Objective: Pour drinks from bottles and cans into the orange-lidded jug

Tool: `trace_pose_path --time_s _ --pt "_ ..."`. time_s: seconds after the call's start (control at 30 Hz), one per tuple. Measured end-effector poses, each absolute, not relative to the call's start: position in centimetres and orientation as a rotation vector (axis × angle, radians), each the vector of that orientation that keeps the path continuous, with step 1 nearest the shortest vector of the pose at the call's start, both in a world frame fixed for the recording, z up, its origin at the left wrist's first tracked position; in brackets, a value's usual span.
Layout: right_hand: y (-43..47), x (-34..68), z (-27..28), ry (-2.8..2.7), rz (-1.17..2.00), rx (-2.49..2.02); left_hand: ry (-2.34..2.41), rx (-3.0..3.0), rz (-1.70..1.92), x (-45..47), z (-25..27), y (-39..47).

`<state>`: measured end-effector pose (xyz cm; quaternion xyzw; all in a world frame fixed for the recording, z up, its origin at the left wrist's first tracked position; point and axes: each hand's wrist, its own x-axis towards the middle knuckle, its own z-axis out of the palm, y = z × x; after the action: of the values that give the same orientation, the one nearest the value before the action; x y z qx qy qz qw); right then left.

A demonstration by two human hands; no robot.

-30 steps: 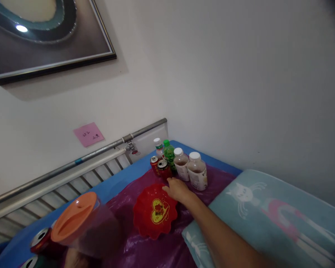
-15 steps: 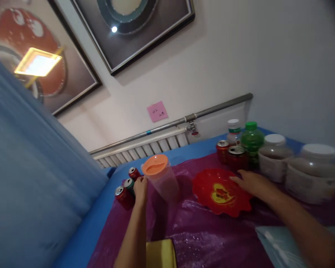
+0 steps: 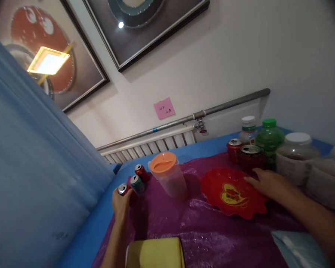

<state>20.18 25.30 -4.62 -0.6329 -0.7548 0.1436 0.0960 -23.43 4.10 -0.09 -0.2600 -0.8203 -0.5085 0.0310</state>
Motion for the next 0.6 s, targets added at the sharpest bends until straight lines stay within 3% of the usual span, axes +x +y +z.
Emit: trace_pose_path --time_s 0.07,0.13,0.2,0.27,0.37,0.5,0.6 --pt "24.4 19.8 -3.3 -2.137 0.382 -1.799 -2.499 -0.829 -1.556 -22.1 0.9 2.9" --pt "22.9 19.1 -1.6 -2.022 0.549 -1.59 -2.465 -1.008 -1.619 -19.8 2.1 1.6" --pt "21.1 18.1 0.0 -1.954 0.985 -1.244 -2.447 -1.297 -1.774 -16.6 3.0 0.8" --pt "19.1 17.1 1.0 -1.94 1.44 -0.883 -2.402 -1.759 -2.151 -12.8 3.6 0.8" --pt "16.7 15.9 1.6 -1.926 1.89 -0.479 -2.218 -2.303 -2.372 -7.1 3.8 2.3" --pt "15.6 15.6 1.8 -1.879 2.142 -0.234 -1.981 -2.613 -2.228 -2.2 4.2 4.4" --pt "16.3 16.2 1.5 -1.781 2.157 -0.235 -1.96 -2.395 -2.138 -2.1 5.1 4.5"
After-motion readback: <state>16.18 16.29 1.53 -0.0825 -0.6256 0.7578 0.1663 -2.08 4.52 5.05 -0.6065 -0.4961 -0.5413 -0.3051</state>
